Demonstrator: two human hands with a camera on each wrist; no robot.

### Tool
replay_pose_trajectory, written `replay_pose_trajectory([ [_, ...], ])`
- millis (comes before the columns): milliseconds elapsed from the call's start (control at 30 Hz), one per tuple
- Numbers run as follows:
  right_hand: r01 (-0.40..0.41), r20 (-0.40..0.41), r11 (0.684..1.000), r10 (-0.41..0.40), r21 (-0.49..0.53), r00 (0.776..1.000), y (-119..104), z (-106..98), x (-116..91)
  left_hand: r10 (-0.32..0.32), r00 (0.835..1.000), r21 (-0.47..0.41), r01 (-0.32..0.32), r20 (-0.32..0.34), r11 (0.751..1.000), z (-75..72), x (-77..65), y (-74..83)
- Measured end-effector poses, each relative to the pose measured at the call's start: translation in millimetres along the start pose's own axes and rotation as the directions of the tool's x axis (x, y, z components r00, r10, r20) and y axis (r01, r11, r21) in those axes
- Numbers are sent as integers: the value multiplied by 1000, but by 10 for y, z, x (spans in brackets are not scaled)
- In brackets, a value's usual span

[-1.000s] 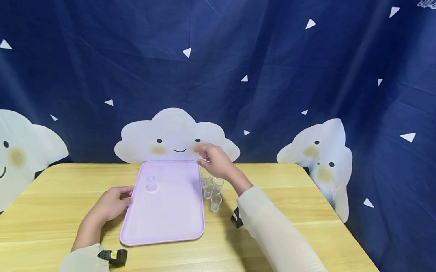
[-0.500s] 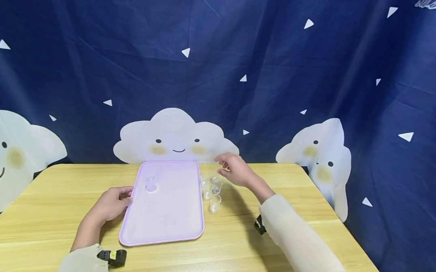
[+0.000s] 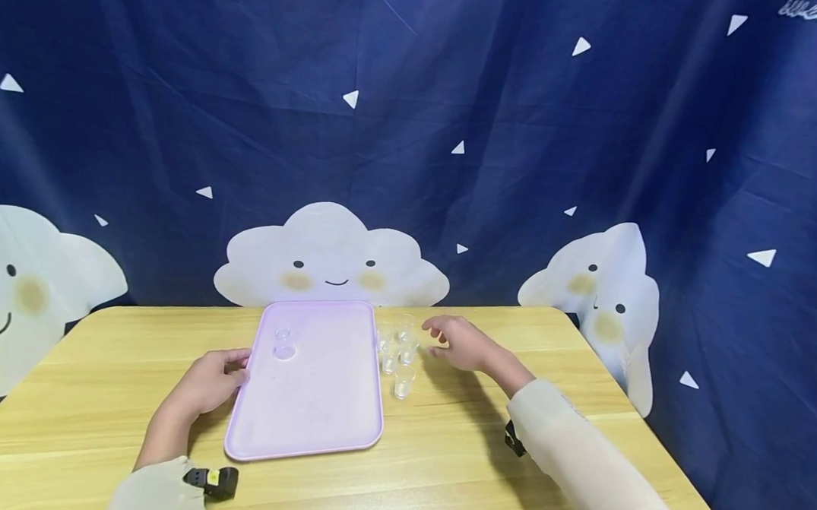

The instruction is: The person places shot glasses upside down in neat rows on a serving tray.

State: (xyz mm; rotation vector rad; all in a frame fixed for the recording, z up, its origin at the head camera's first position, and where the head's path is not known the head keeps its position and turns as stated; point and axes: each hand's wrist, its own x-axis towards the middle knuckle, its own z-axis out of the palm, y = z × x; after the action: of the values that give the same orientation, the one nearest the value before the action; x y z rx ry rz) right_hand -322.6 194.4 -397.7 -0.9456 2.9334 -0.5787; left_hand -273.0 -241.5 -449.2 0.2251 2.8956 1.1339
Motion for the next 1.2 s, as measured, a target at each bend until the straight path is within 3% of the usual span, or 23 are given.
replay_pose_trajectory([
  [267, -50, 54, 998, 47, 48, 997, 103, 184, -11, 4, 1000, -5, -4, 6, 1000, 11, 0, -9],
  [733, -190, -19, 951, 200, 245, 980, 155, 421, -23, 21, 1000, 5, -21, 9, 1000, 0, -12, -27],
  [1200, -117, -71, 963, 138, 242, 988, 79, 526, 56, 20, 1000, 4, -20, 7, 1000, -1, -11, -34],
])
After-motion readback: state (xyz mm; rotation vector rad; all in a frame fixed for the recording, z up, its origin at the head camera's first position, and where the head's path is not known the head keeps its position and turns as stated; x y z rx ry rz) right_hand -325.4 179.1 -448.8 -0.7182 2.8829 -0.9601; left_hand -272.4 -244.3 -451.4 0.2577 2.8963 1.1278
